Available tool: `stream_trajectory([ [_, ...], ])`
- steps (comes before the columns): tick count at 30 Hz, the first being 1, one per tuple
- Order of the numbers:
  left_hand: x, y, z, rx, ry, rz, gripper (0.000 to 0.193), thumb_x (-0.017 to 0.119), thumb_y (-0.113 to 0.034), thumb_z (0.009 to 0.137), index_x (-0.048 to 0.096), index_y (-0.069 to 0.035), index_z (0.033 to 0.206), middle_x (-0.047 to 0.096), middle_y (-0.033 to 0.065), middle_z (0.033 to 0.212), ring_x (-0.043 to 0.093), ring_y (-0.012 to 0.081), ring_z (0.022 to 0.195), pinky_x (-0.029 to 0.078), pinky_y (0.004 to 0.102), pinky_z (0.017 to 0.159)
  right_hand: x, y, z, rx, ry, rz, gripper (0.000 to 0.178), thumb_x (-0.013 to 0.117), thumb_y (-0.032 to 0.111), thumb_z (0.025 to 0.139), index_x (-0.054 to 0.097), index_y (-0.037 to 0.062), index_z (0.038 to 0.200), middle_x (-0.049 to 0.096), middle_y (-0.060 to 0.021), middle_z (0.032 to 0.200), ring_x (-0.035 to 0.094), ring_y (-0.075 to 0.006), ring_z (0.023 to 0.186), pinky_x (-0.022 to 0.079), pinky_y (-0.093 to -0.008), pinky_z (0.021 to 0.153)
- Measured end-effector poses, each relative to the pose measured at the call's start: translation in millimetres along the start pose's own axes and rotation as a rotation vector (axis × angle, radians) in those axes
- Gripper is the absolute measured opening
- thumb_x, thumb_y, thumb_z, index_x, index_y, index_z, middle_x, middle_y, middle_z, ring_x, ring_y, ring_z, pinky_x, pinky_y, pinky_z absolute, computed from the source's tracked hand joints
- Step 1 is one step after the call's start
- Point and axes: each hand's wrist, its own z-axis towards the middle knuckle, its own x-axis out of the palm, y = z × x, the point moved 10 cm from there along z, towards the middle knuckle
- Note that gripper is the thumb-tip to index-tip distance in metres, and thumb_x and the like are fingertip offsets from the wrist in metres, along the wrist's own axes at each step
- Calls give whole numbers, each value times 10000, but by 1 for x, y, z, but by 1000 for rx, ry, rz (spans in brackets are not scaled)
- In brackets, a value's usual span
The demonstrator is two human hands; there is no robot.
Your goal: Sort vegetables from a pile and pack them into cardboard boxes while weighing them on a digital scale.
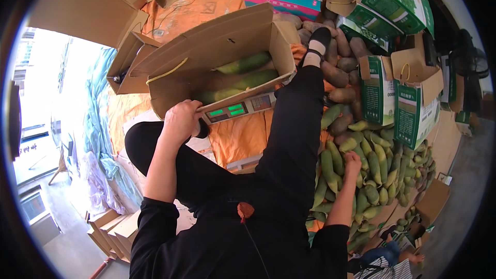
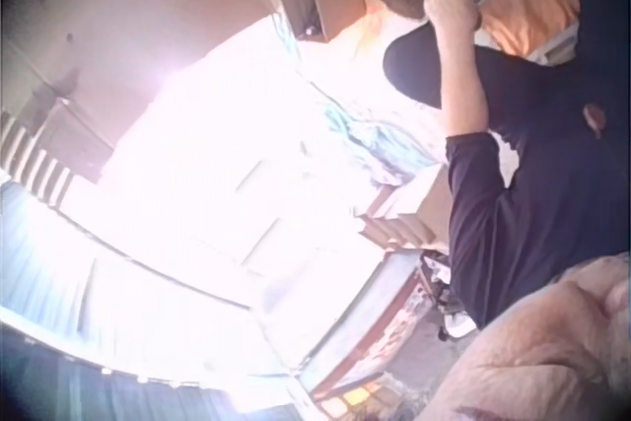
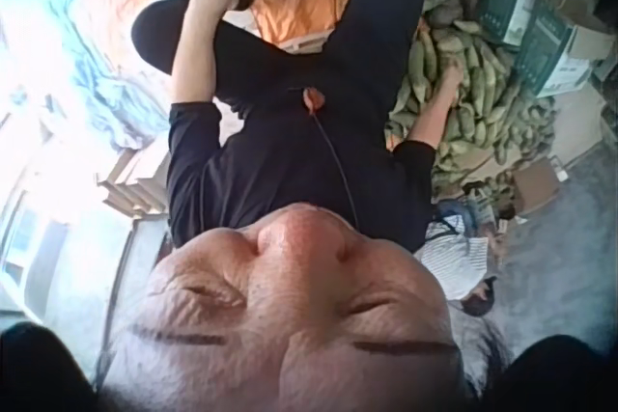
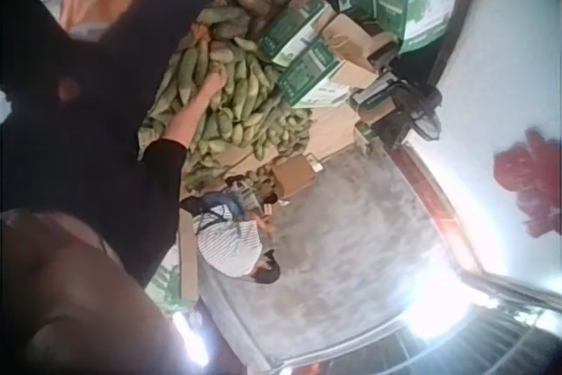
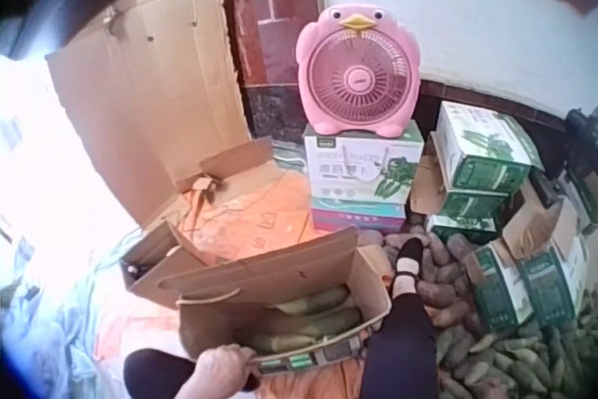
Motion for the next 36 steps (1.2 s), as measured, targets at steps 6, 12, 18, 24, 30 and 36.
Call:
stream_trajectory([
  [6,5,-5,-2,45,0,99,43,600,-52,761,599,-49,804,627,114,802,656,280,777,544,387,663,-76,38,11,-28,-148,221,283,529,226,894,629,131,1141,595,-16,1110,525,-157,1042,404,-347,871],
  [12,11,-3,-3,21,22,97,80,614,-28,722,593,-38,799,621,136,798,644,322,774,530,424,674,-88,143,-22,-171,-93,503,130,503,237,940,538,112,947,559,-75,1288,507,-186,1155,359,-414,976],
  [18,10,-6,-5,44,28,134,103,607,-10,706,593,-42,803,624,128,790,655,297,763,537,403,662,-67,286,-105,-440,91,543,169,476,241,979,499,86,918,590,-140,1207,551,-191,1071,413,-403,940],
  [24,7,-7,-5,53,15,145,91,594,-9,715,587,-38,801,624,126,788,656,292,762,539,396,659,-18,447,-226,-913,383,478,204,396,180,1004,463,27,887,573,-237,1148,552,-268,1081,435,-422,936],
  [30,10,-8,-5,65,14,138,101,599,-10,714,591,-41,810,628,130,791,659,291,770,541,393,663,111,512,-287,-954,836,562,213,439,170,980,555,-9,998,625,-194,1112,599,-214,1014,450,-352,899],
  [36,15,-10,-1,68,85,123,113,594,-13,726,606,-44,835,645,143,833,666,303,806,543,395,683,275,484,-282,-676,963,508,164,511,226,964,577,79,937,658,-79,1080,596,-132,927,444,-315,865],
])
